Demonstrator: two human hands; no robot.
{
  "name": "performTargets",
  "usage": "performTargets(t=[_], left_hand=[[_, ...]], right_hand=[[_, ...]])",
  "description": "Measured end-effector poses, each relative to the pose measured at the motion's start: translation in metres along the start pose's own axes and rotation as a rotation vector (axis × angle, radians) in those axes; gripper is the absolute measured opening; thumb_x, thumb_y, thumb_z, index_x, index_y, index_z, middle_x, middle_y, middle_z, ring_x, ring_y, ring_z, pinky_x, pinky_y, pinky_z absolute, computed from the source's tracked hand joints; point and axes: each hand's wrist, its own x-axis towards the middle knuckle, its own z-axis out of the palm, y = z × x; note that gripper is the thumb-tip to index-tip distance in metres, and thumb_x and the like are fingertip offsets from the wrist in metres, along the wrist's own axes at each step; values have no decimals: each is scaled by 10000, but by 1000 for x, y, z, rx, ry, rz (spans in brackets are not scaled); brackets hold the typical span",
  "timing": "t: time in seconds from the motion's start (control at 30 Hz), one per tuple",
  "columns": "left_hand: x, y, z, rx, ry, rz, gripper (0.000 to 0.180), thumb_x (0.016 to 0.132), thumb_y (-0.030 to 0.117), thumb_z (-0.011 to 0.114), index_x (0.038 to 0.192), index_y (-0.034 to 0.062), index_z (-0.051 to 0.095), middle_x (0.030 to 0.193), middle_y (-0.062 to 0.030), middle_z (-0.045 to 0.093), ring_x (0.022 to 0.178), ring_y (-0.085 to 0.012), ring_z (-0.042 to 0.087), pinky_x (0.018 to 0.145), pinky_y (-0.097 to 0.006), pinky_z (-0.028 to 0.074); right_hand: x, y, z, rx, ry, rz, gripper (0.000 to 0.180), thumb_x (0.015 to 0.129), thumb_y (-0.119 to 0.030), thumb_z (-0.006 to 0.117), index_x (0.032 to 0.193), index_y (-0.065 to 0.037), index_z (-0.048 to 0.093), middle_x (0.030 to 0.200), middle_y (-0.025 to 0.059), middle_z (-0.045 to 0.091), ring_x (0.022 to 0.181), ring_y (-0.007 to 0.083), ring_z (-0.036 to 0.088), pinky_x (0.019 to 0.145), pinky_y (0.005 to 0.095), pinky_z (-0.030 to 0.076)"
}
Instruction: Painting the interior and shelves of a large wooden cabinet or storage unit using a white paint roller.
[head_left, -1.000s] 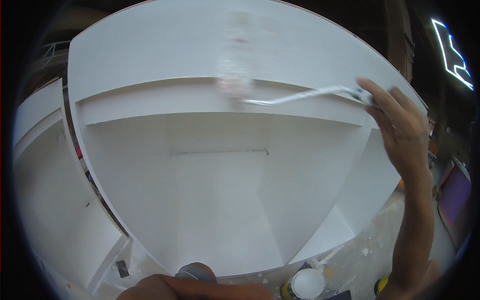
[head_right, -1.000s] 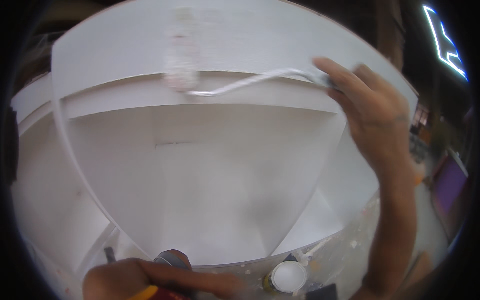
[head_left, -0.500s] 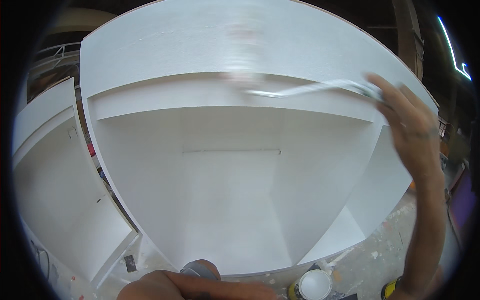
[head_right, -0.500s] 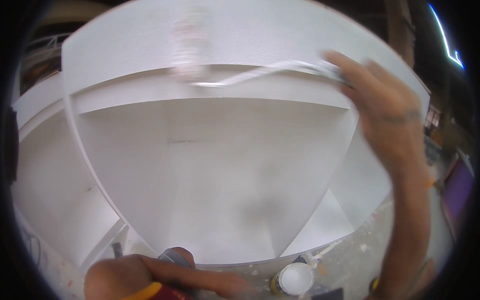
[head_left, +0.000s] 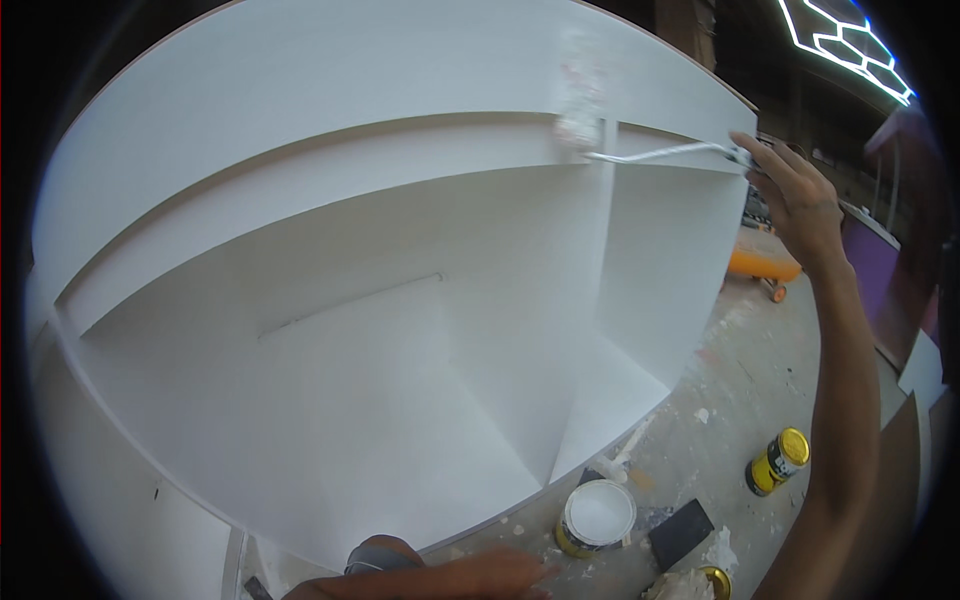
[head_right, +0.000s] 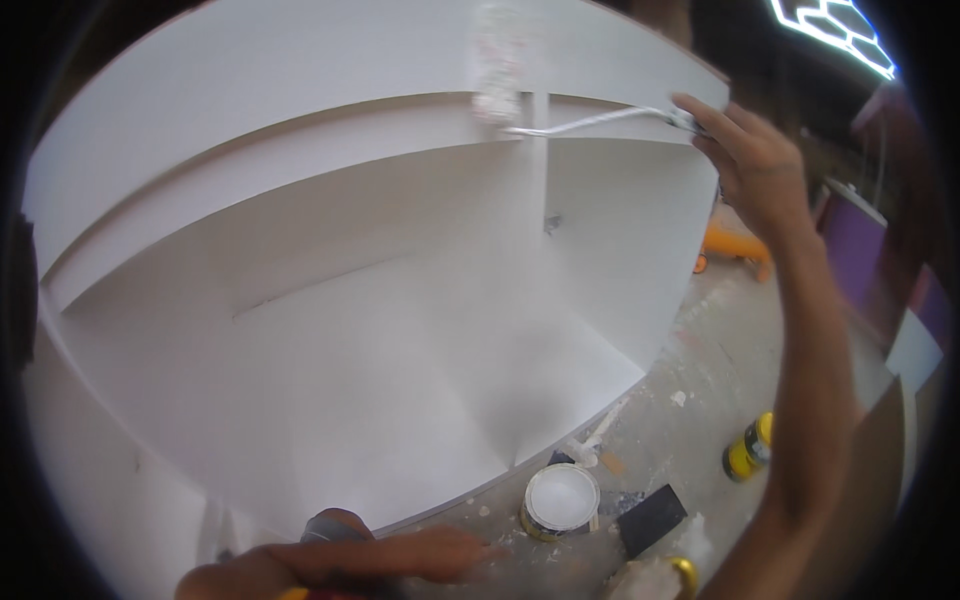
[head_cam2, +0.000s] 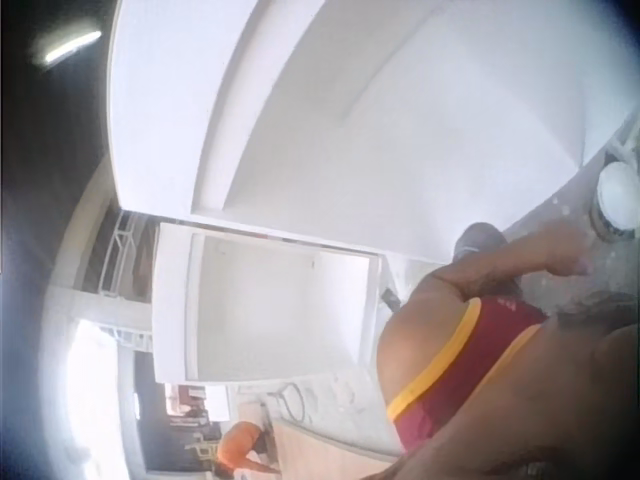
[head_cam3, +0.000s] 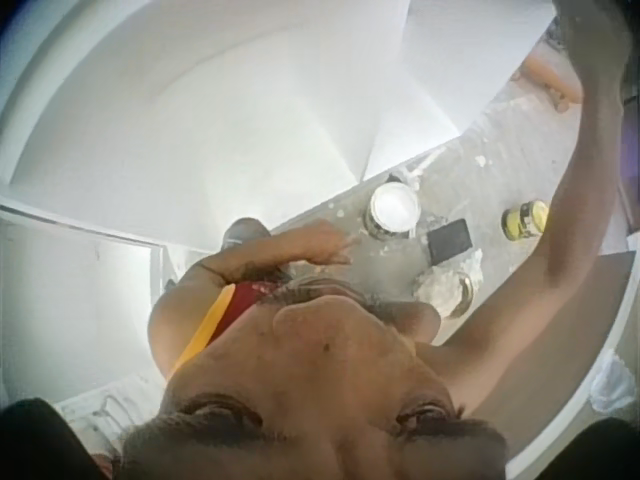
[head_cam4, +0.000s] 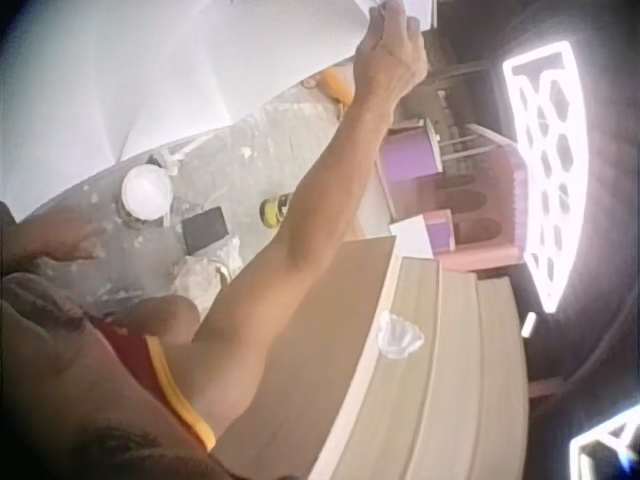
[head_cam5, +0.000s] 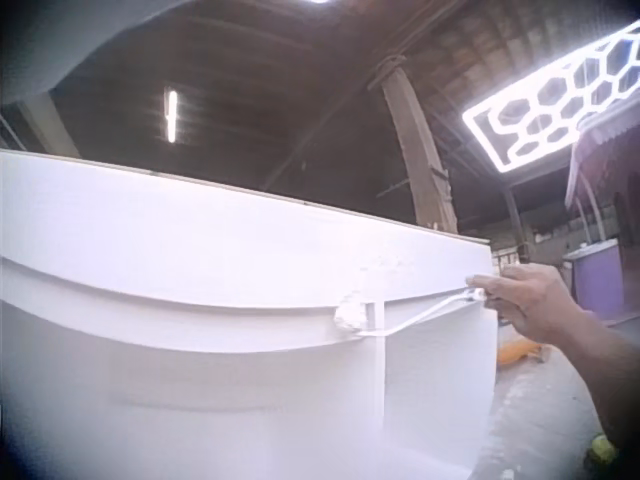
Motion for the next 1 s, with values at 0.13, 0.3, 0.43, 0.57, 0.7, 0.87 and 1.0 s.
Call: performTargets(t=[0.13,0.3,0.43,0.57,0.7,0.87,1.0], left_hand=[[11,-2,7,-18,17,18,557,1032,451,475,1464,102,428,1177,-205,659,1097,-399,636,951,-509,498],[7,5,-7,-13,-40,6,575,1029,468,482,1453,83,432,1188,-202,659,1071,-401,645,917,-510,515],[6,-2,3,29,30,41,586,1028,481,482,1448,75,433,1199,-202,659,1069,-398,647,908,-510,518],[11,-7,10,51,41,30,574,1033,476,473,1449,82,434,1210,-200,654,1083,-397,641,910,-512,519],[27,1,3,1,-15,48,567,1035,476,466,1448,88,441,1251,-204,637,1123,-398,626,932,-504,514],[30,-6,-2,-33,-59,-9,570,1032,483,466,1464,111,437,1236,-210,637,1120,-409,623,936,-497,509],[10,-30,-3,-76,-66,-49,586,1025,499,473,1476,127,431,1225,-223,638,1093,-422,625,936,-506,504]], right_hand=[[4,-14,1,56,13,-6,435,944,-182,646,1363,-292,616,850,48,638,774,242,625,738,400,530],[-47,37,3,-70,-93,121,432,970,-149,620,1392,-239,605,1021,66,701,890,220,683,802,370,553],[-111,29,16,195,-109,444,481,982,-109,604,1452,-183,541,1272,107,676,1070,252,676,949,373,516],[-129,-97,58,504,-52,553,525,1035,-134,499,1547,-142,386,1410,194,564,1296,332,556,1105,418,422],[-104,-170,64,782,-100,653,523,1041,-140,453,1521,44,354,1479,258,485,1318,332,538,1101,383,408],[-185,-252,101,932,-84,713,491,1014,-72,455,1476,83,396,1444,301,495,1347,380,510,1123,393,381],[-294,-347,98,970,-306,1111,485,1014,-70,451,1469,91,398,1415,310,512,1311,393,537,1097,422,407]])
